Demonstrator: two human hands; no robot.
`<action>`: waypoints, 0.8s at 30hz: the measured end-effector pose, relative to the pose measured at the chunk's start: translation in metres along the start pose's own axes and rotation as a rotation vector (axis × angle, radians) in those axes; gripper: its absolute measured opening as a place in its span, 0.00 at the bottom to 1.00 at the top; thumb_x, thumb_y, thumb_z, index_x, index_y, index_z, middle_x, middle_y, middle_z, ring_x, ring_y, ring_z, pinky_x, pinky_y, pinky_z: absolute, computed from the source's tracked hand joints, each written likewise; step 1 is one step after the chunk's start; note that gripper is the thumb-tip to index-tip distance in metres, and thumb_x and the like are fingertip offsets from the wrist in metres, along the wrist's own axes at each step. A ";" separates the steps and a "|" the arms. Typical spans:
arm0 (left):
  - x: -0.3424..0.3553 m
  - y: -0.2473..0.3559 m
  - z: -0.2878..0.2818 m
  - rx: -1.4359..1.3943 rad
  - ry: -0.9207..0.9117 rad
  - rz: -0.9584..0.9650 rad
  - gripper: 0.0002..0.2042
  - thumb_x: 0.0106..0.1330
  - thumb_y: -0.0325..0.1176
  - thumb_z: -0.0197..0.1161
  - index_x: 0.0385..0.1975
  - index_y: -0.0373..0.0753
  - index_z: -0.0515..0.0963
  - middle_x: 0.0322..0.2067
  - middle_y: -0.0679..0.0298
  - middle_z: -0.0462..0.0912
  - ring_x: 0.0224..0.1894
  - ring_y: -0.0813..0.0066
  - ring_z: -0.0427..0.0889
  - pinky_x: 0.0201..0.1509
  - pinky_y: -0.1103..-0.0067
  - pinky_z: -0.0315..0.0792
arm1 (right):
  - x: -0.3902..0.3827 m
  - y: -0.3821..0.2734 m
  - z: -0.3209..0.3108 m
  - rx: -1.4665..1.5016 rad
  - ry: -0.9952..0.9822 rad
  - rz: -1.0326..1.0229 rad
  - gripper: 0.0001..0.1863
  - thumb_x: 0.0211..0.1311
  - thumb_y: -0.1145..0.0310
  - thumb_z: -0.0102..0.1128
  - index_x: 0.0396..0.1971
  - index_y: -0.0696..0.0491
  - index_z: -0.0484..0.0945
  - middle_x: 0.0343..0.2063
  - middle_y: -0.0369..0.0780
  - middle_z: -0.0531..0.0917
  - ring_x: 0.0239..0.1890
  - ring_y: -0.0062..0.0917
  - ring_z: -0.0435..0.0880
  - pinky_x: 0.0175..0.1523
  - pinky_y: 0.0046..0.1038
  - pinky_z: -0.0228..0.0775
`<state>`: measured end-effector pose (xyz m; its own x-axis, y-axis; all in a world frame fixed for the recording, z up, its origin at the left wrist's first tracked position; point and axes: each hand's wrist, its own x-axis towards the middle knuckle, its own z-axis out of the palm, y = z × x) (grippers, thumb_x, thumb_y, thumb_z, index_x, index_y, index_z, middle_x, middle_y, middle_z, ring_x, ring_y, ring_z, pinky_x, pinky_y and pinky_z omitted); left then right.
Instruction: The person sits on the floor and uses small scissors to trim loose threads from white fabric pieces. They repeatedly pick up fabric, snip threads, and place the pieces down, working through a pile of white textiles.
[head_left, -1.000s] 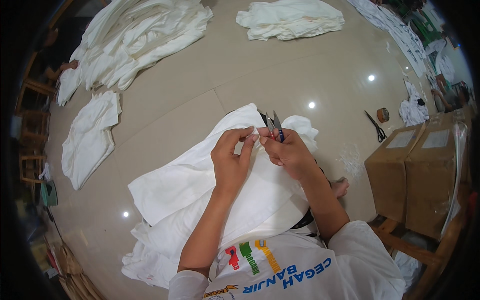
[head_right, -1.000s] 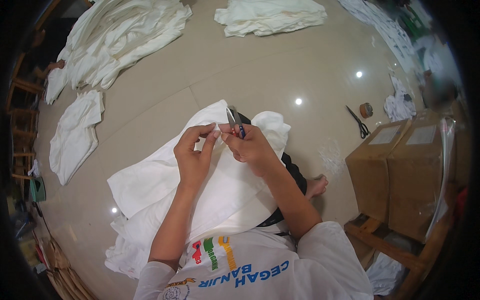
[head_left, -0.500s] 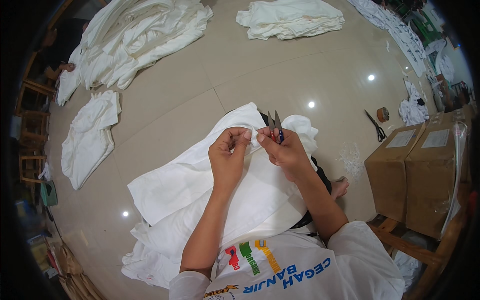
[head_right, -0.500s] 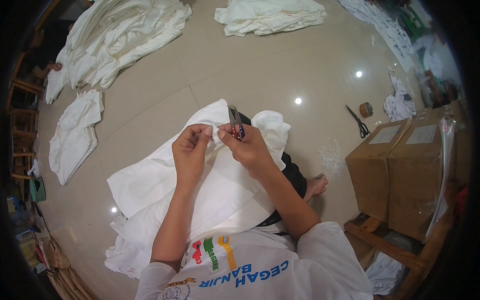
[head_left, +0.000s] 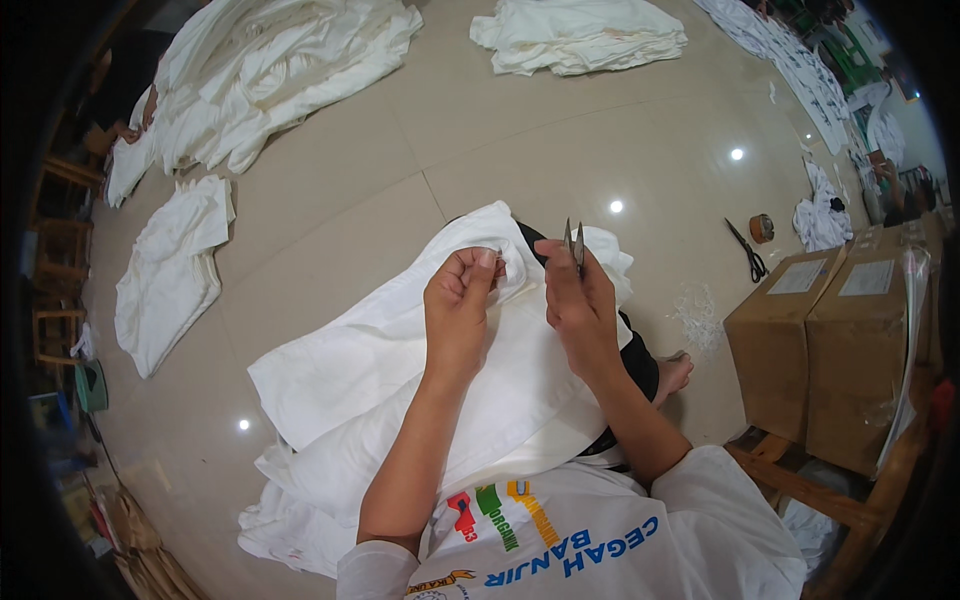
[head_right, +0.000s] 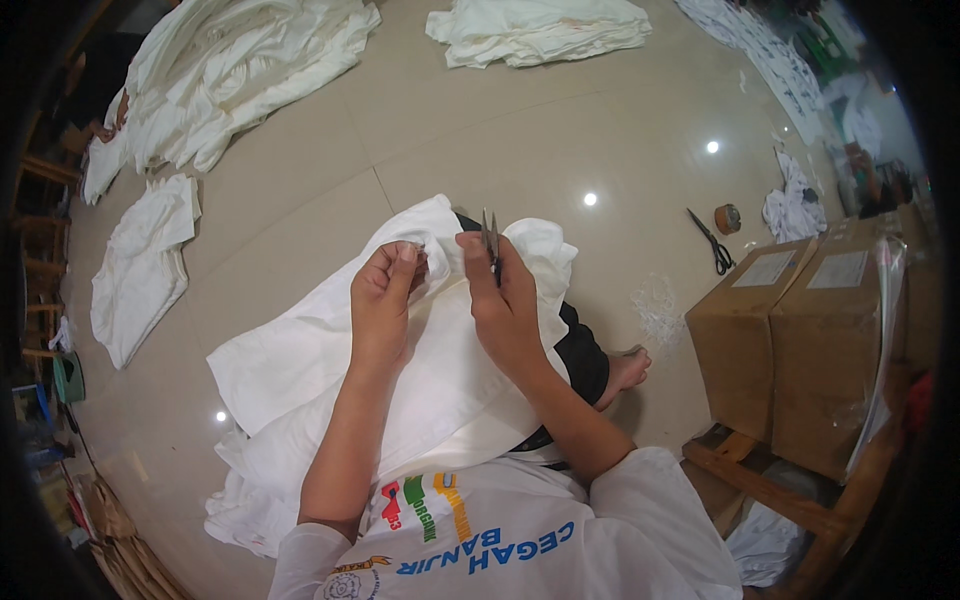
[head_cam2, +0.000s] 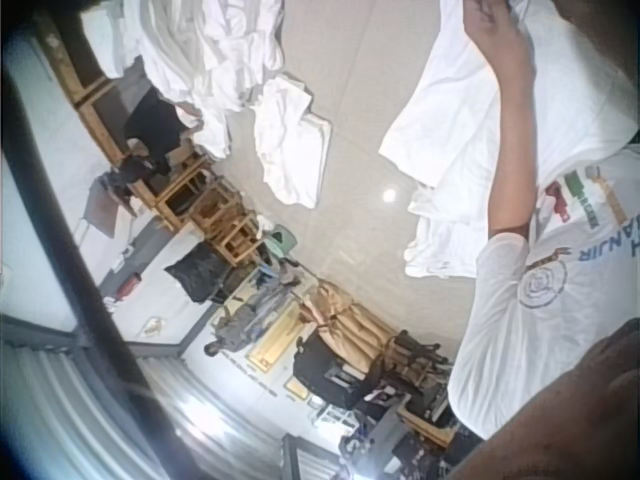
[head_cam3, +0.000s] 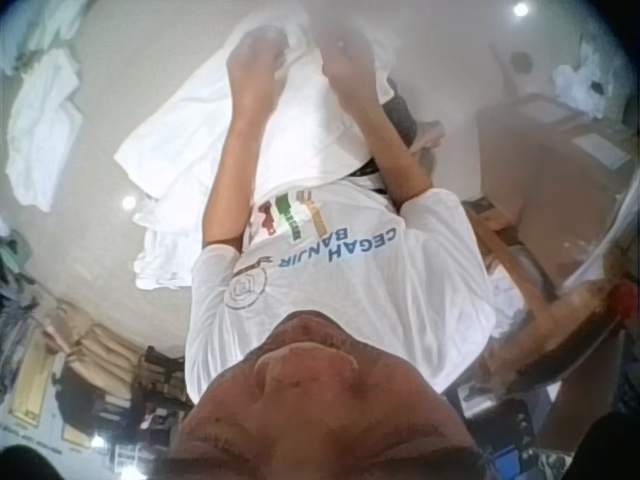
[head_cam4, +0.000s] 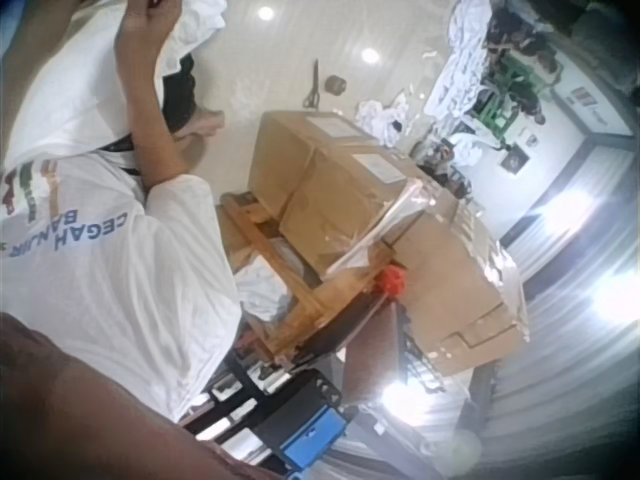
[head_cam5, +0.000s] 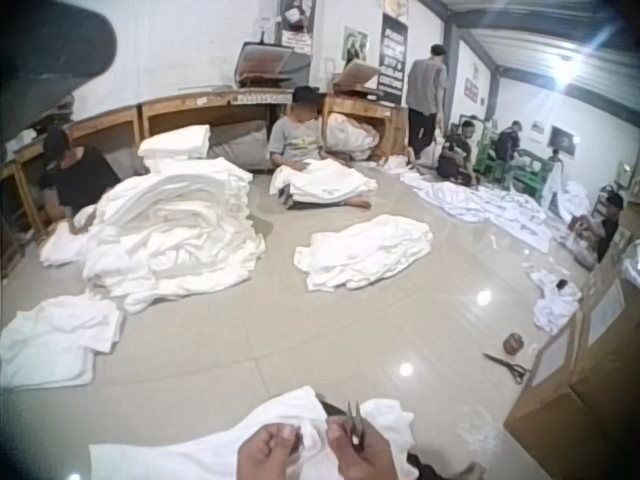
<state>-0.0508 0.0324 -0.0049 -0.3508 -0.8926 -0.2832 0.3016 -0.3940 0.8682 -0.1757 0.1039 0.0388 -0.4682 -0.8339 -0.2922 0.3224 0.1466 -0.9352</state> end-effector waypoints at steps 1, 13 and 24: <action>0.000 0.000 0.000 -0.007 -0.003 0.006 0.10 0.80 0.35 0.61 0.43 0.33 0.80 0.38 0.66 0.85 0.43 0.80 0.79 0.54 0.80 0.74 | -0.005 -0.003 0.000 0.066 -0.007 -0.017 0.19 0.81 0.55 0.52 0.47 0.56 0.81 0.23 0.28 0.70 0.19 0.10 0.60 0.24 0.17 0.51; -0.003 0.002 0.003 0.008 -0.007 0.030 0.10 0.79 0.36 0.62 0.43 0.33 0.79 0.39 0.64 0.86 0.43 0.82 0.80 0.48 0.82 0.73 | -0.008 -0.002 -0.004 0.195 -0.299 0.485 0.27 0.84 0.45 0.43 0.44 0.57 0.78 0.24 0.29 0.70 0.20 0.13 0.59 0.24 0.21 0.52; -0.004 -0.004 0.003 0.074 -0.027 0.053 0.09 0.80 0.35 0.61 0.42 0.35 0.78 0.31 0.68 0.85 0.34 0.87 0.77 0.43 0.84 0.72 | -0.006 -0.001 -0.001 0.183 -0.258 0.464 0.24 0.83 0.47 0.47 0.42 0.55 0.77 0.24 0.28 0.69 0.20 0.12 0.60 0.24 0.20 0.52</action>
<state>-0.0531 0.0388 -0.0061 -0.3603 -0.9050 -0.2261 0.2545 -0.3286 0.9096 -0.1745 0.1091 0.0416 -0.0346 -0.8105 -0.5848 0.5948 0.4535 -0.6637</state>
